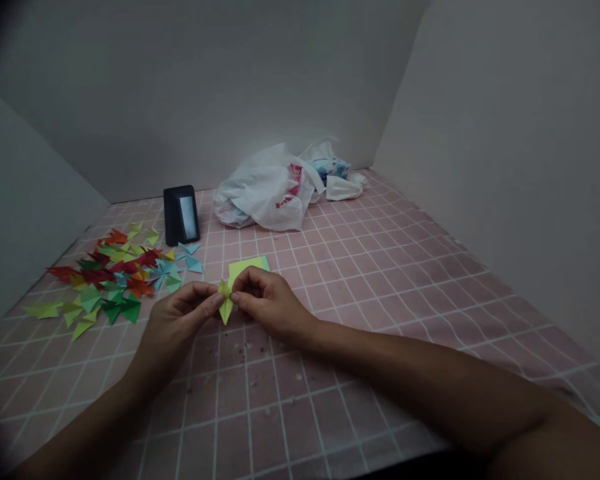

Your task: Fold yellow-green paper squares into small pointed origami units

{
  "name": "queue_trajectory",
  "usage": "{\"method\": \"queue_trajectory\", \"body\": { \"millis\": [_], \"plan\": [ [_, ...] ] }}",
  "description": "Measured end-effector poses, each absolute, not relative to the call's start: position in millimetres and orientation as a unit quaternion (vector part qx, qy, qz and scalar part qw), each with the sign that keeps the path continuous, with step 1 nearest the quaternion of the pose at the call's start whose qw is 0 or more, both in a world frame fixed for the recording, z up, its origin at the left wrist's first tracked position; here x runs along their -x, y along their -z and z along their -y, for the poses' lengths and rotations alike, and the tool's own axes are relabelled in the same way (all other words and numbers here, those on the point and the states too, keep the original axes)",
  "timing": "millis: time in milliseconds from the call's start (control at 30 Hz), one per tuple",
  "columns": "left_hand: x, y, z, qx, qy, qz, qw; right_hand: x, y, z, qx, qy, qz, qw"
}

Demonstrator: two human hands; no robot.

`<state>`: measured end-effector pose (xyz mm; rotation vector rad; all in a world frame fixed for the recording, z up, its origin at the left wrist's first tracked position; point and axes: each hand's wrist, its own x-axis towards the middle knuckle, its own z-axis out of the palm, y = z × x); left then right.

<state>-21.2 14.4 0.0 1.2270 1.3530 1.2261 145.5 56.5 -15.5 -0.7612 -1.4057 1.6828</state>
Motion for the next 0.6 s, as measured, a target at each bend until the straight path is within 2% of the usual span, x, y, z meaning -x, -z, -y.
{"method": "queue_trajectory", "body": {
  "millis": [100, 333, 600],
  "plan": [
    [20.5, 1.9, -13.9, -0.473, -0.498, -0.545, 0.481, -145.2, 17.2, -56.1, 0.309, -0.639, 0.575, 0.406],
    [18.7, -0.2, -9.1, -0.533, -0.506, -0.548, 0.399, -147.1, 19.8, -56.0, 0.309, -0.567, 0.625, 0.438],
    [13.3, -4.3, -8.7, -0.497, -0.545, -0.543, 0.402, -148.3, 13.2, -52.9, 0.335, -0.531, 0.644, 0.437]
  ]
}}
